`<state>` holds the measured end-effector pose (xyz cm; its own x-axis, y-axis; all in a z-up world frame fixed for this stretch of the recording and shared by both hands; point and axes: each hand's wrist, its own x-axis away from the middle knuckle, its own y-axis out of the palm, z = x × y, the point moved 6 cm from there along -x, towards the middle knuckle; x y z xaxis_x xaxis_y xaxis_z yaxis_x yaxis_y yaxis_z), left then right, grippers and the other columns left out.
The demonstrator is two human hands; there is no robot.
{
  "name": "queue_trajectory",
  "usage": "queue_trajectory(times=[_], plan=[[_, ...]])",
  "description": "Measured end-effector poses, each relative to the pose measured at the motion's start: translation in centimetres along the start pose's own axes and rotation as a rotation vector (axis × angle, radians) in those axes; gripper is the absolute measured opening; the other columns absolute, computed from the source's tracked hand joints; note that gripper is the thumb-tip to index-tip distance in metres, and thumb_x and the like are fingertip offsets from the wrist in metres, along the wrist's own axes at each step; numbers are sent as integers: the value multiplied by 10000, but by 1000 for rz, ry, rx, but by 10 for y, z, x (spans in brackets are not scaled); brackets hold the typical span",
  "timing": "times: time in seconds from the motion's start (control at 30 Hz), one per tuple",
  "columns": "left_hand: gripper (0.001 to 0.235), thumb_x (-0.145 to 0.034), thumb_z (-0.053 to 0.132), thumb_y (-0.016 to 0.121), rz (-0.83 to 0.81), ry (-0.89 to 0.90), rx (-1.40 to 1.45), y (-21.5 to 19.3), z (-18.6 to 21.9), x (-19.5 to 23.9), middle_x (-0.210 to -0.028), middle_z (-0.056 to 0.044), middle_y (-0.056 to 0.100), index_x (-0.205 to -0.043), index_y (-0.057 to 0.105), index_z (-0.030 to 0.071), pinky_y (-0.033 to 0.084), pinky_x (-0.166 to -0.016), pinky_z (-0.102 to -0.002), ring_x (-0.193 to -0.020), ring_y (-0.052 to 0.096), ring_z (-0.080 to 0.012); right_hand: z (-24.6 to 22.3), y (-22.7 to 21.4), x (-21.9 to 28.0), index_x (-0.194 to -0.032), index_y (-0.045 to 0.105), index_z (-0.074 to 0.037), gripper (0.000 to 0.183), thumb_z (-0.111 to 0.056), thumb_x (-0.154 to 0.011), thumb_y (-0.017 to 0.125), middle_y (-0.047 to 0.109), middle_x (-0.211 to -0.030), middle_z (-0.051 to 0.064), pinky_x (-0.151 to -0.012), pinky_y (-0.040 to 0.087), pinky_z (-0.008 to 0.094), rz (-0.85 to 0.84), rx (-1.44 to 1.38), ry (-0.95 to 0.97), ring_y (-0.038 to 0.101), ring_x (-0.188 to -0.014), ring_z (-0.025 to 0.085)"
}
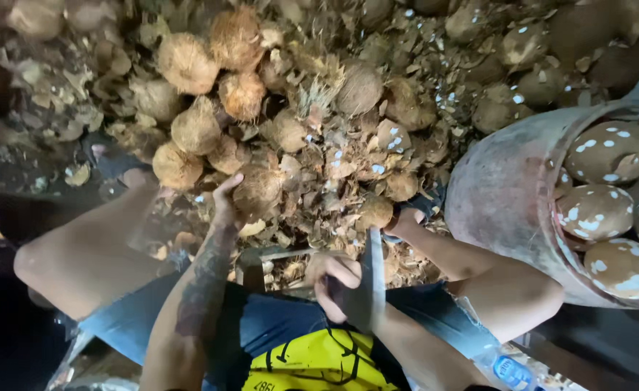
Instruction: The person sits on the floor and uses a knife to peel the husk off coconuts. They hold the coconut in one hand and strike the husk with the knife in the other, removing the fibrous outer layer. The peeled coconuts are placed into a large bucket to the right.
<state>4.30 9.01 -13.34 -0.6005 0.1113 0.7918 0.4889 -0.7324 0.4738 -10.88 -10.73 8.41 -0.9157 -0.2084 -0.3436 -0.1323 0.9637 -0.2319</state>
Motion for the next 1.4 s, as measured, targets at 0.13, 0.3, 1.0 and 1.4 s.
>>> queue_trajectory(times=[0.13, 0.3, 1.0, 1.4], plan=[[455, -657, 271, 835, 13, -10, 43, 4, -10, 6, -1024, -118, 770, -1077, 761, 111, 605, -807, -468, -919, 756, -338, 108, 28, 51, -720, 587, 23, 310, -234, -857, 693, 664, -681, 288, -698, 498, 556, -258, 236, 834, 693, -767, 491], [225, -669, 256, 874, 90, 27, 95, -10, -22, 3, -810, -84, 741, -820, 739, 157, 592, -682, -421, -743, 735, -281, 47, 18, 37, -544, 635, -84, 334, -288, -806, 672, 654, -510, 82, -555, 540, 392, -315, 42, 1242, 703, -518, 248], [629, -735, 516, 835, 15, -51, 46, -9, 0, 16, -1212, -117, 772, -1229, 740, 138, 494, -1105, -504, -1159, 717, -341, 41, -9, 23, -607, 675, -27, 137, -41, -743, 691, 629, -457, 103, -538, 555, 283, -69, 77, 857, 722, -497, 227], [625, -770, 298, 779, -154, -43, -161, 39, -13, 52, -1328, -182, 721, -1368, 704, 132, 538, -1071, -562, -1207, 702, -373, 129, 6, 57, -836, 697, -24, 231, -252, -856, 677, 662, -552, 100, -434, 550, 397, 29, -69, 1336, 690, -456, 238]])
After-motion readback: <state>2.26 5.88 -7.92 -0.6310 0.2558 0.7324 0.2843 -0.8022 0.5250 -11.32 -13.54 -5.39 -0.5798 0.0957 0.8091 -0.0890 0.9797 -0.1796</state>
